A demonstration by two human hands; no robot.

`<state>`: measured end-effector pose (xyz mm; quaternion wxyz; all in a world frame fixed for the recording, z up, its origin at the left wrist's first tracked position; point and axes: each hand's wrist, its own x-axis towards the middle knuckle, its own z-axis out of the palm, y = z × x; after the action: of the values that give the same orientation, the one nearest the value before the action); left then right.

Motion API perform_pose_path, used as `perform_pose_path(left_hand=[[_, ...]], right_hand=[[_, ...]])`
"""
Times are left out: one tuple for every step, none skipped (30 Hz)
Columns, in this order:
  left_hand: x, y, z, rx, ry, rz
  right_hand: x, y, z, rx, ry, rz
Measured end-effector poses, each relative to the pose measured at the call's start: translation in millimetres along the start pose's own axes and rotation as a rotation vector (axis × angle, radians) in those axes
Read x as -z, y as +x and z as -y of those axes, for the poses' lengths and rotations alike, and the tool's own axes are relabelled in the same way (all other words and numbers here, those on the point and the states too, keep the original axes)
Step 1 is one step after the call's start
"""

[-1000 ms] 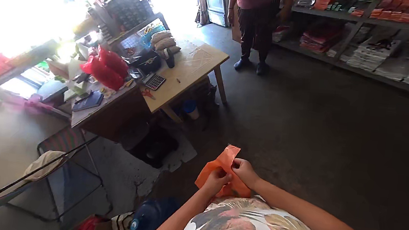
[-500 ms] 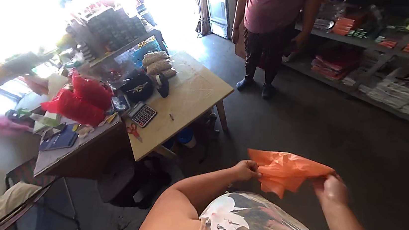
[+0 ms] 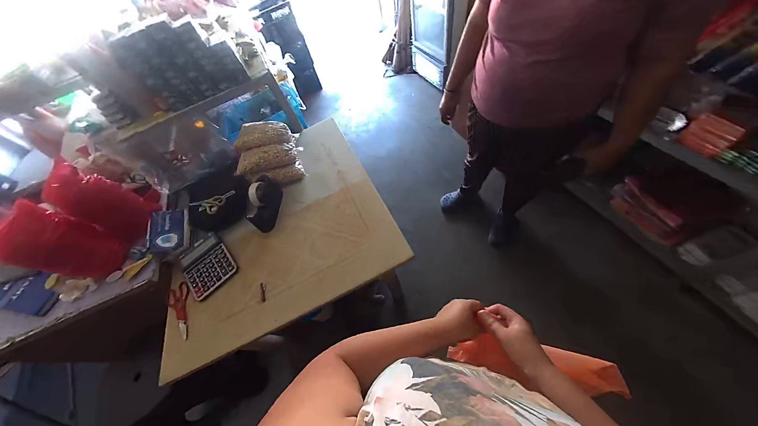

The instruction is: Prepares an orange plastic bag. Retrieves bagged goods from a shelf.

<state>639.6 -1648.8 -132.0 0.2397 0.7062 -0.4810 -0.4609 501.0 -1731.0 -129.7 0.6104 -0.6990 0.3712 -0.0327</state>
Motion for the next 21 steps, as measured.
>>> perform_pose_path(left_hand=[[24,14,0,0.067,-0.001,-0.073],[48,25,2,0.121,-0.012,-0.163],[71,33,6,0.168,-0.036,-0.258],[90,38,13,0.211,-0.070,-0.352],[106,41,21,0.263,-0.125,-0.435],[118,44,30,0.316,-0.199,-0.507],[128,47,38,0.363,-0.291,-0.573],[135,52,47,0.394,-0.406,-0.642],[140,57,57,0.411,-0.545,-0.713],[145,64,65,0.415,-0.706,-0.787],[152,71,71,0.413,-0.882,-0.848],[165,78,77,0.400,-1.038,-0.891],[182,85,82,0.388,-1.179,-0.912],[196,93,87,0.376,-1.278,-0.913],[212,100,92,0.355,-1.325,-0.903],[227,106,95,0.326,-1.329,-0.877],[242,113,97,0.280,-1.306,-0.841],[258,121,98,0.219,-1.262,-0.796],[274,131,98,0.174,-1.207,-0.751],[290,141,96,0.166,-1.145,-0.707],[304,152,95,0.190,-1.076,-0.674]], right_hand=[[14,30,13,0.021,-0.079,0.122],[25,60,26,0.038,-0.178,0.231],[34,90,42,0.041,-0.297,0.332],[38,118,58,0.051,-0.428,0.411],[39,147,72,0.072,-0.564,0.466],[37,176,85,0.089,-0.695,0.498],[31,206,97,0.099,-0.814,0.506],[24,234,111,0.099,-0.912,0.505],[15,262,123,0.104,-0.982,0.493],[8,291,131,0.125,-1.020,0.469],[2,321,135,0.150,-1.029,0.434],[-2,352,143,0.172,-1.013,0.388],[-4,381,152,0.160,-0.989,0.335],[-3,406,159,0.115,-0.958,0.287],[0,429,167,0.058,-0.924,0.246],[3,450,175,-0.005,-0.904,0.214],[8,469,184,-0.061,-0.892,0.190],[14,489,193,-0.103,-0.872,0.174],[20,509,202,-0.126,-0.835,0.157],[22,528,210,-0.149,-0.781,0.144],[22,547,214,-0.186,-0.706,0.142]])
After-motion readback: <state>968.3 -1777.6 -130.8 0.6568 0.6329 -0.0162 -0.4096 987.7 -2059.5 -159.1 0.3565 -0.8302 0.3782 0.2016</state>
